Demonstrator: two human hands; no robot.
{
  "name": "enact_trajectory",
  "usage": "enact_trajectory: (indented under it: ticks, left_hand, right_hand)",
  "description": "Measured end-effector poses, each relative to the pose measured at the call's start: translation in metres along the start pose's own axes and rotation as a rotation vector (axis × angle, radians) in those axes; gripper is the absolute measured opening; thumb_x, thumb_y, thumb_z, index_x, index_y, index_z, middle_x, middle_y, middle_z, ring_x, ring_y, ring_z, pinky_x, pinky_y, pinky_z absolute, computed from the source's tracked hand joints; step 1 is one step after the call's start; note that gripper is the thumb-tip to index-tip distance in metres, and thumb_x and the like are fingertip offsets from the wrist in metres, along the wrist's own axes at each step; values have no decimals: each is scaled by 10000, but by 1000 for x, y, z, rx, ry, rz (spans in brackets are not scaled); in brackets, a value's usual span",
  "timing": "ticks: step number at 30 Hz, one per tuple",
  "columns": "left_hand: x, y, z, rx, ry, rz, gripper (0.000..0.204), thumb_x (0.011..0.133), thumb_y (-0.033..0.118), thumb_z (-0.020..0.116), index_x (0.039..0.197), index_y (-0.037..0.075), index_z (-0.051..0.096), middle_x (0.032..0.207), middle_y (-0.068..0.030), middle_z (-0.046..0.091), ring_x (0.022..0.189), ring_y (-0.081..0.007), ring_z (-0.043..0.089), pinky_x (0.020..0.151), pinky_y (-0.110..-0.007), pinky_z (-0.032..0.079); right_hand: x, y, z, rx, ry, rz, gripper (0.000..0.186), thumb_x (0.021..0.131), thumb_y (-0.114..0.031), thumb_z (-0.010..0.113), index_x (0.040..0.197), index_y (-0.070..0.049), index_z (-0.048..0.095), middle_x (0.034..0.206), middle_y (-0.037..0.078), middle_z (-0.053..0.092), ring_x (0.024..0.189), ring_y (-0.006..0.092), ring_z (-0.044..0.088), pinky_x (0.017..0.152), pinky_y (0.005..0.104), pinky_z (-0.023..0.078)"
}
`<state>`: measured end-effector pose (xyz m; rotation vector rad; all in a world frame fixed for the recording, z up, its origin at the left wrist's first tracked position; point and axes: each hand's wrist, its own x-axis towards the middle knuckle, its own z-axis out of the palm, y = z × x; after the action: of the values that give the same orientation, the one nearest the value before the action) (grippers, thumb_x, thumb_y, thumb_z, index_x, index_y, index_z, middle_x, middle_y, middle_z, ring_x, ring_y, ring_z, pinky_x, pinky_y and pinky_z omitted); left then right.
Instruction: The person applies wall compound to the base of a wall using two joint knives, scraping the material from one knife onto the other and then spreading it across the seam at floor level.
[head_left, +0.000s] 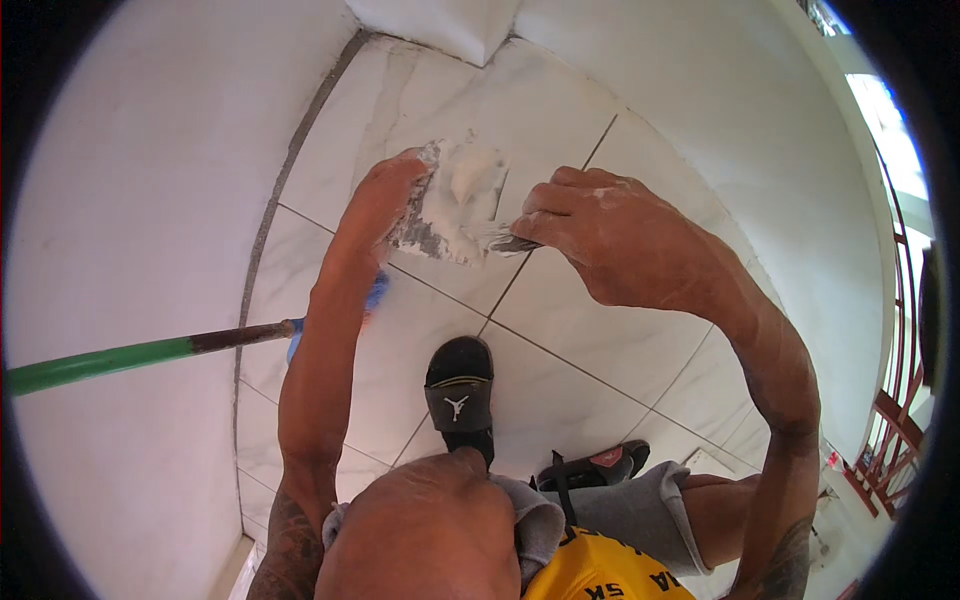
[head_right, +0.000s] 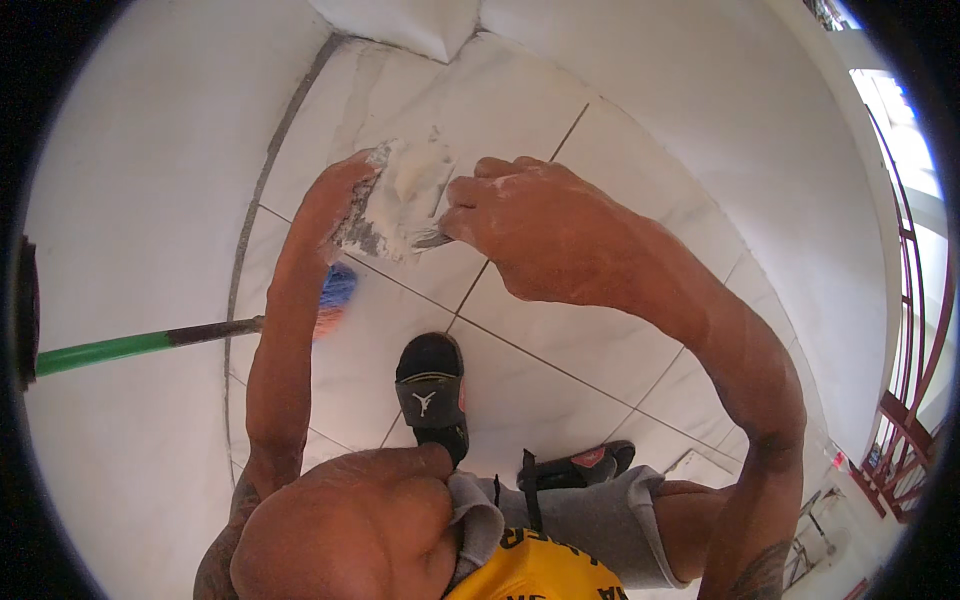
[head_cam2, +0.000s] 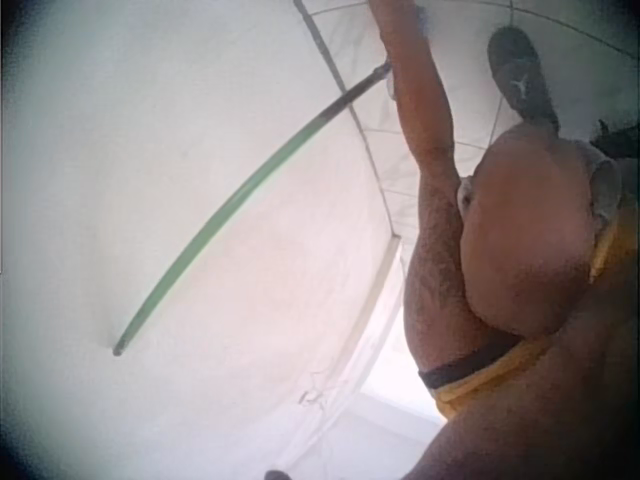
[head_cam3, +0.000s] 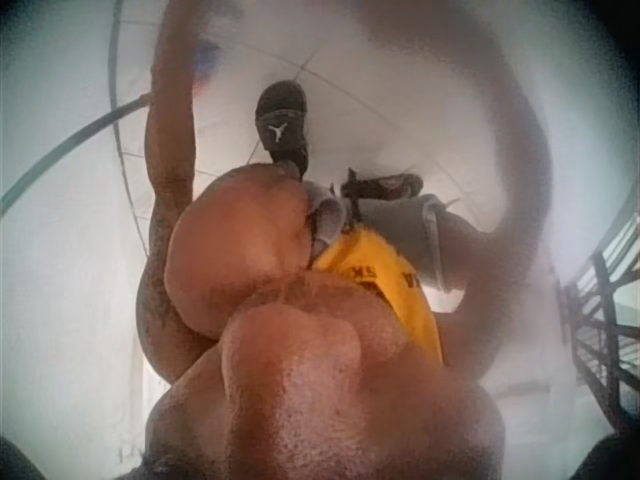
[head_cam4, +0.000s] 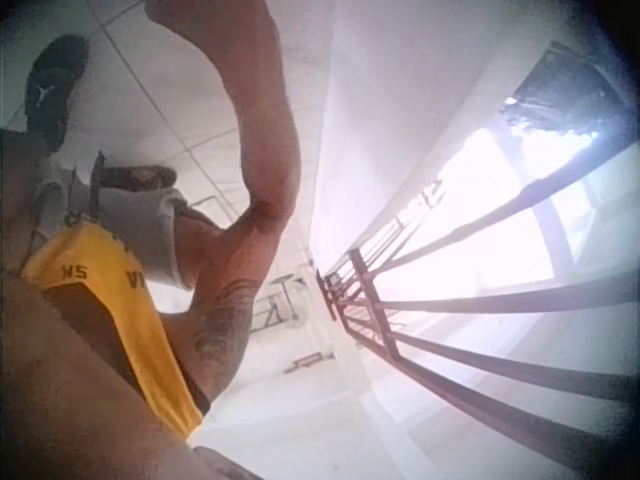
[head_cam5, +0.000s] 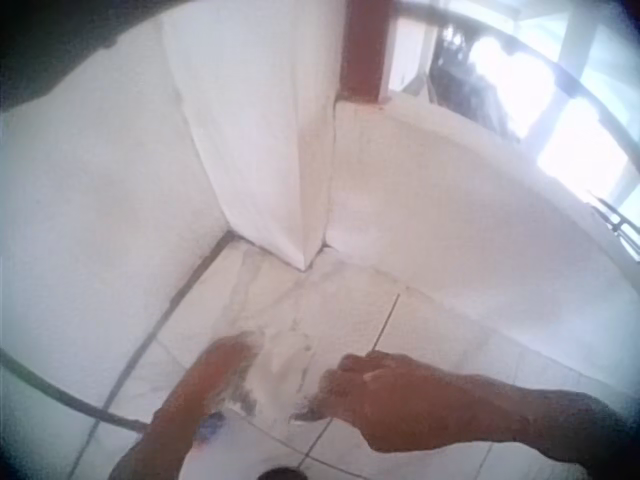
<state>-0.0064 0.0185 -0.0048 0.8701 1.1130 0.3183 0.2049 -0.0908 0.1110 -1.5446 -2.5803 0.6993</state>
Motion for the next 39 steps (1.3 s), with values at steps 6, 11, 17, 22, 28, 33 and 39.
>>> enact_trajectory:
  ticks: [6, 11, 17, 22, 28, 33, 39]
  left_hand:
    - [34, -19, 9, -81, 52, -146, 271, 884, 169, 477, 1045, -21, 585, 927, -80, 607, 812, -164, 578, 732, -312, 477]
    - [57, -24, -14, -242, 111, 26, 294, 876, 154, 465, 1062, -46, 574, 956, -105, 606, 836, -187, 592, 749, -330, 491]
    - [34, -19, -14, -106, 278, -47, 389, 892, 193, 424, 1167, -49, 553, 1008, -126, 629, 849, -204, 634, 757, -326, 517]
    - [12, -19, -20, -199, 237, -49, 432, 889, 151, 408, 1264, -39, 504, 1095, -130, 610, 936, -205, 629, 801, -325, 522]
    - [2, -23, -27, -220, 240, -83, 458, 904, 162, 384, 1318, -13, 466, 1114, -116, 619, 921, -184, 641, 796, -313, 527]
    - [1, -23, -28, -285, 206, -83, 445, 910, 144, 393, 1314, -29, 463, 1131, -125, 611, 952, -192, 632, 815, -313, 523]
    - [-3, -20, -23, -267, 199, -99, 413, 923, 129, 404, 1293, -36, 484, 1134, -115, 609, 974, -175, 615, 839, -288, 500]
  right_hand:
    - [2, 34, -15, 157, -195, 5, 198, 819, -16, 559, 1007, -28, 620, 965, 90, 615, 926, 269, 594, 816, 396, 486]
    - [22, 72, -29, 401, -186, 519, 251, 922, -181, 478, 940, 43, 588, 879, 198, 606, 878, 291, 621, 746, 450, 469]
    - [62, 168, 72, -354, 384, 411, 212, 851, -125, 552, 970, 40, 610, 907, 173, 586, 915, 273, 599, 739, 405, 533]
    - [114, 184, 113, -731, 443, 282, 277, 730, -100, 626, 965, 46, 638, 908, 151, 586, 888, 289, 578, 633, 381, 548]
    - [133, 188, 139, -784, 295, 425, 250, 769, -117, 618, 953, 51, 643, 960, 168, 571, 918, 306, 547, 668, 412, 510]
    - [136, 195, 144, -690, 192, 455, 246, 798, -118, 605, 962, 61, 639, 1040, 190, 543, 968, 327, 532, 766, 427, 502]
    - [106, 202, 124, -529, 299, 220, 233, 782, -103, 602, 946, 57, 638, 1064, 204, 537, 1005, 318, 533, 771, 452, 521]
